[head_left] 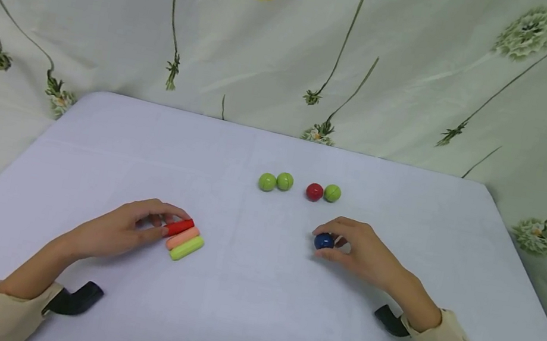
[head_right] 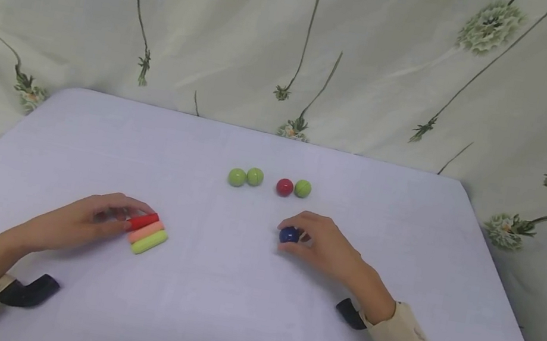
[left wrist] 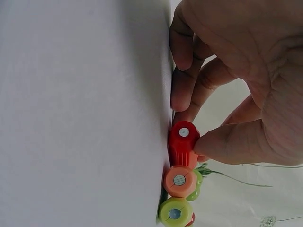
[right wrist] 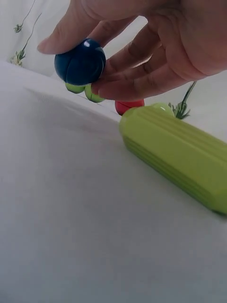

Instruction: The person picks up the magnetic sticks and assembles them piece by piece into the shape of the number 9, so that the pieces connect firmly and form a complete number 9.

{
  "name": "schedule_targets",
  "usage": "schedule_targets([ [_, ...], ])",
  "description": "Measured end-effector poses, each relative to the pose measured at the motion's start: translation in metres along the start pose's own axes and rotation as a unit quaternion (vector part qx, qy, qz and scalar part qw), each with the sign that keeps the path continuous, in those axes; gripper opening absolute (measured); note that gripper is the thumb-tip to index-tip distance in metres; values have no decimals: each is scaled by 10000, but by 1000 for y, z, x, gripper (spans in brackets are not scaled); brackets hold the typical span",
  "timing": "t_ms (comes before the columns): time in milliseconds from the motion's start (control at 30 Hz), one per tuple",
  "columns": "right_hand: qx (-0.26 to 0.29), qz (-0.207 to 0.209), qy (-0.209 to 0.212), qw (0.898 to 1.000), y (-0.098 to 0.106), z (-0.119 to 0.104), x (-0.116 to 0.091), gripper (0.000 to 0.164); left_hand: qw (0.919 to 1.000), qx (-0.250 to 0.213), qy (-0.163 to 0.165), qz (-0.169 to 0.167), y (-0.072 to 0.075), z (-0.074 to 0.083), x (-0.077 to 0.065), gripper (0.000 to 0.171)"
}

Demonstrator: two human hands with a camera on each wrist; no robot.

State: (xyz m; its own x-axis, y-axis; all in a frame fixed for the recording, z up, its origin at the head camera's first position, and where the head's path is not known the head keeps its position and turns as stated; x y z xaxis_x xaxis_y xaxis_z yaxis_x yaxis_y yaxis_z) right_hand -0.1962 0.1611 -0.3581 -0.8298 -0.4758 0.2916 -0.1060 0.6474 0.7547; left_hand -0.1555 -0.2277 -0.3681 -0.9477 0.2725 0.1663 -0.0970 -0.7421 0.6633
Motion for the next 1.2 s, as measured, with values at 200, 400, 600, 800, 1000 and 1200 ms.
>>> schedule_targets([
  [200,39,-134,-1,9999,-3,-1,-1,35,10000,66,-45,1,-1,-3,-1,37],
  [400,5,-232,-212,9995,-2,-1,-3,38,10000,80,1,-1,-1,-3,1,34],
  [600,-41,-185,-245,9995,-2,0,-4,38,9999,82,137,0,-2,-5,0,32],
  [800,-16,-140,-245,9996,-1,1,-4,38,9998,173,29,127,-2,-3,2,33],
  [1000,-22,-157,-301,9994,-1,2,-5,38,9994,260,-20,248,-3,1,3,33],
  [1200,-145,-150,-265,9994,-1,3,-5,37,9987,340,-65,361,-4,2,3,34],
])
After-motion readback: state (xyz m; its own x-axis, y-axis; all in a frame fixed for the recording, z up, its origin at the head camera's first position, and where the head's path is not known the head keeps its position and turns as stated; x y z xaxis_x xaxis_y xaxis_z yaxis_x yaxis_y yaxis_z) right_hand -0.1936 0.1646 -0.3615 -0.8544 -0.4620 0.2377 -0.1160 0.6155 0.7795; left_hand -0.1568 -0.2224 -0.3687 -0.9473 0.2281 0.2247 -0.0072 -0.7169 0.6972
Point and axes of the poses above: each hand's wrist, its own x-axis towards the middle knuckle, its own y-axis out of the back of the hand, z = x × y, the point moved 5 cm from there along x, towards the middle knuckle, and after that the axes turned 15 degrees about z, right-handed, at the moved point
